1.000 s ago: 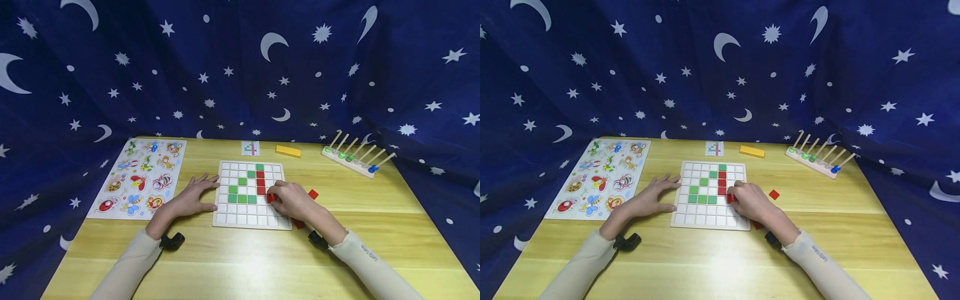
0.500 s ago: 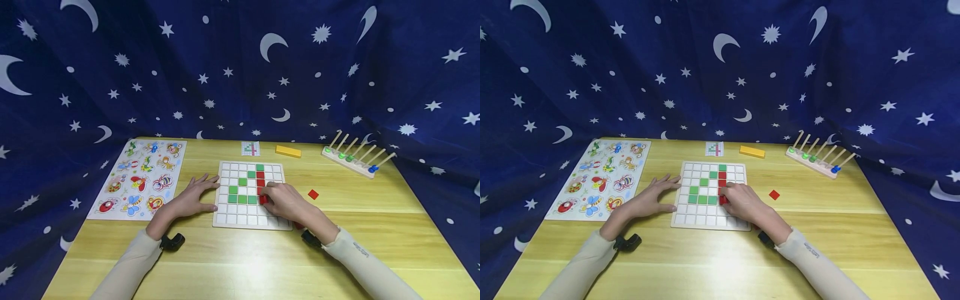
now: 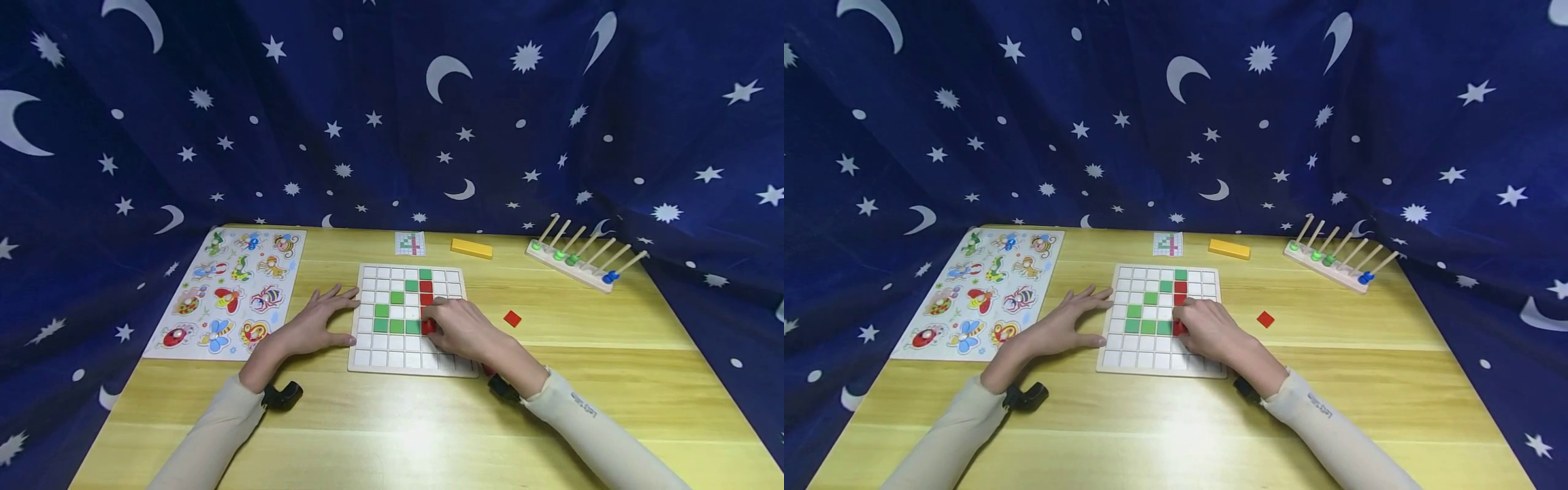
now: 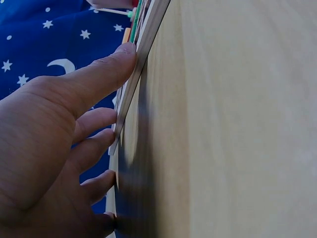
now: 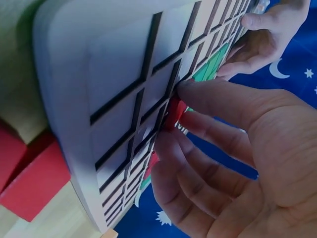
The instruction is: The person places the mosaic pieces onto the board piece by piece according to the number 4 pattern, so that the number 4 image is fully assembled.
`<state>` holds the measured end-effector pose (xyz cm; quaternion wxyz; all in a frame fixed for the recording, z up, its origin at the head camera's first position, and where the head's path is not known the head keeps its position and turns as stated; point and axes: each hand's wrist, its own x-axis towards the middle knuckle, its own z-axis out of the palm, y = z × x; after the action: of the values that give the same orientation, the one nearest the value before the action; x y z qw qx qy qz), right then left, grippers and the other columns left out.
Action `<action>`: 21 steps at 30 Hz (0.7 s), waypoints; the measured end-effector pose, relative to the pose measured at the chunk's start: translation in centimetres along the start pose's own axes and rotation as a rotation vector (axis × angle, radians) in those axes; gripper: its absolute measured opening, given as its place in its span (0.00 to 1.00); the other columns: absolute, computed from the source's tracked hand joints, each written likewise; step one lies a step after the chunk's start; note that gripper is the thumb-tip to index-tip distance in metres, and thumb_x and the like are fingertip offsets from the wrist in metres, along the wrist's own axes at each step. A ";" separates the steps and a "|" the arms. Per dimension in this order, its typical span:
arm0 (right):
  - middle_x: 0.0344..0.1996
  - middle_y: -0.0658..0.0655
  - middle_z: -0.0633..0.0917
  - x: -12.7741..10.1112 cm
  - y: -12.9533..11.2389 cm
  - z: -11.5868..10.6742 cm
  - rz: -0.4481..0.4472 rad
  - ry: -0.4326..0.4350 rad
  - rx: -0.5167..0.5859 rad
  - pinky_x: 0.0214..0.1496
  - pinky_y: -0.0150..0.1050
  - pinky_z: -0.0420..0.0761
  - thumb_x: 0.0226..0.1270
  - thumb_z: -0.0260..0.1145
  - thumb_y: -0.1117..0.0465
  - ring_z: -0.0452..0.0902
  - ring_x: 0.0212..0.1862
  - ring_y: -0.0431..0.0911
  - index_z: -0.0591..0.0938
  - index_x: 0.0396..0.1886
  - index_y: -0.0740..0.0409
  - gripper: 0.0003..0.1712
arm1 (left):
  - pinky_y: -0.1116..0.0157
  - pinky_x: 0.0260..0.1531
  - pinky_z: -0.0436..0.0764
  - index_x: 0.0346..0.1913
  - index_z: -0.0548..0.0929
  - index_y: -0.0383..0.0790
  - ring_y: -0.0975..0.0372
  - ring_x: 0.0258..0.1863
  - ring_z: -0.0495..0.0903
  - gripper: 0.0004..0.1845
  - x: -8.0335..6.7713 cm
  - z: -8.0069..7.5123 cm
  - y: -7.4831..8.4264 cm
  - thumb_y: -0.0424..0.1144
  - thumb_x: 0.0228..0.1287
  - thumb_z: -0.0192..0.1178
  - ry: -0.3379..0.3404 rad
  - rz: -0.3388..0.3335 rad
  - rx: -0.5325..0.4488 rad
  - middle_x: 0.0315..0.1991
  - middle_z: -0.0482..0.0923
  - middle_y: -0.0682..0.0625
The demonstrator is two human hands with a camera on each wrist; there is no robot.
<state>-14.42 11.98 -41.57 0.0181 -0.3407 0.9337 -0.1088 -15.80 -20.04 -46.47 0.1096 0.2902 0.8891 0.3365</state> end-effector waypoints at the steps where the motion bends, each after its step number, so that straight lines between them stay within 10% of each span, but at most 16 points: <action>1: 0.26 0.47 0.78 0.0 0.0 0.0 -0.001 0.004 -0.002 0.25 0.35 0.67 0.55 0.75 0.66 0.67 0.25 0.42 0.88 0.39 0.55 0.11 | 0.41 0.72 0.32 0.70 0.72 0.40 0.47 0.78 0.43 0.38 0.0 0.0 0.0 0.49 0.60 0.72 0.000 0.000 -0.002 0.78 0.54 0.50; 21: 0.31 0.51 0.81 -2.6 1.4 -1.2 0.087 0.010 0.035 0.26 0.36 0.71 0.54 0.76 0.65 0.68 0.25 0.41 0.87 0.40 0.58 0.12 | 0.40 0.72 0.32 0.71 0.72 0.40 0.46 0.78 0.43 0.38 0.0 0.0 0.1 0.49 0.60 0.72 -0.002 0.002 0.001 0.78 0.54 0.50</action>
<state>-13.49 14.91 -40.85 0.0240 -0.2990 0.9456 -0.1260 -15.76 -20.02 -46.40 0.1099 0.2916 0.8888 0.3361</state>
